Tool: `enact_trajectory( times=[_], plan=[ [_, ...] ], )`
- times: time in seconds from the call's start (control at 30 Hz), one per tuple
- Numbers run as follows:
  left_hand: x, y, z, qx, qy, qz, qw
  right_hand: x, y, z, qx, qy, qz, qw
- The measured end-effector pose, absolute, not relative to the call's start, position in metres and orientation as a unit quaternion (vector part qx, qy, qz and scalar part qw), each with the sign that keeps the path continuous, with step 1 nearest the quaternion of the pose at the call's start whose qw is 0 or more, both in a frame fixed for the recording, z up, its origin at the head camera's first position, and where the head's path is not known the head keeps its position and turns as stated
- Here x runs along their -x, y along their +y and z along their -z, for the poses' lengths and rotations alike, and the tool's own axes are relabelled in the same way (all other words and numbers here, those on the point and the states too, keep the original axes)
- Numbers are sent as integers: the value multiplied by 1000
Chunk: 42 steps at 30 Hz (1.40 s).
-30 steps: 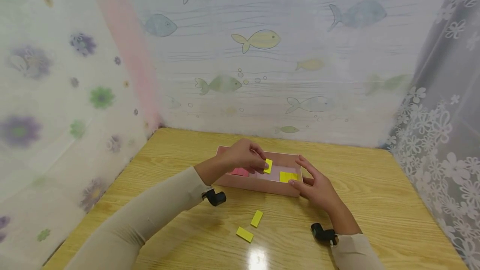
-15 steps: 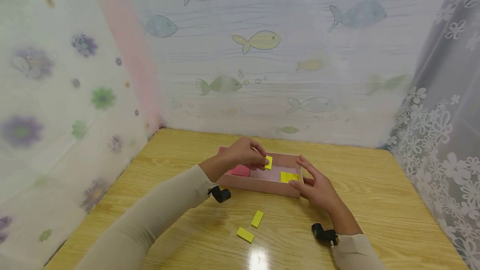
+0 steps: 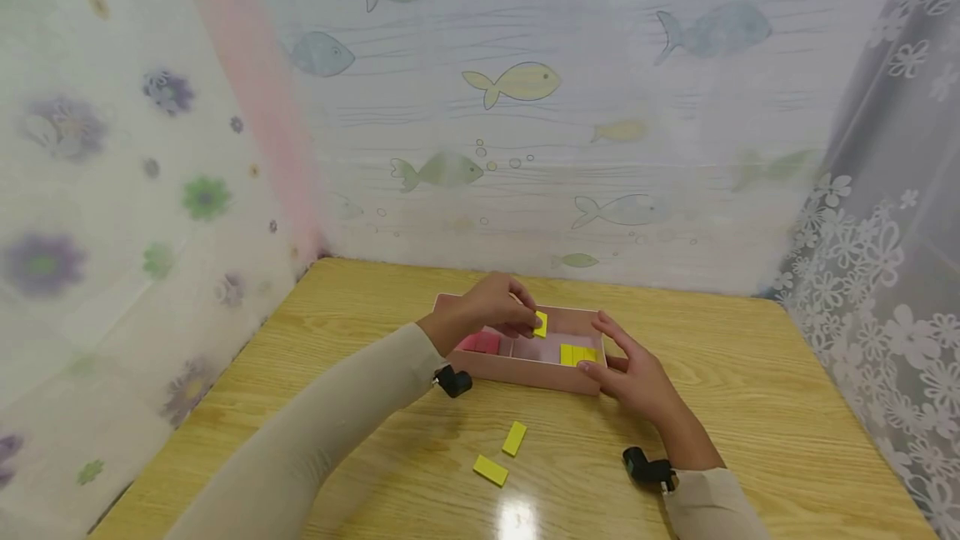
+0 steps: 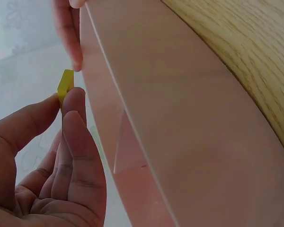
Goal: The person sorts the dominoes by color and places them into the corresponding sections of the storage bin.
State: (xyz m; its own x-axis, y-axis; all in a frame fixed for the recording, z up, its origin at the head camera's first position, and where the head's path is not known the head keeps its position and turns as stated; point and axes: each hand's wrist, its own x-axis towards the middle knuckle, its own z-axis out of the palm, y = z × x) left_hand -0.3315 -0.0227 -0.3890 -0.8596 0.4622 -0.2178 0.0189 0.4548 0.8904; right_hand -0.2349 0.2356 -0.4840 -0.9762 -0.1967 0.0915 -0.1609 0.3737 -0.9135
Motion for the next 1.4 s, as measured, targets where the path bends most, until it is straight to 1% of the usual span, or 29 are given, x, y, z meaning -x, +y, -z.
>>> enact_trajectory(
  times=[0.23,0.8,1.4],
  plan=[
    [333,-14,392,-153,827,-490,229,235,235,483,112,825,554,17],
    [322,6,390,-144,859,-441,215,236,237,485,112,826,553,14],
    [324,9,397,-134,867,-427,219,237,237,487,114,828,549,11]
  ],
)
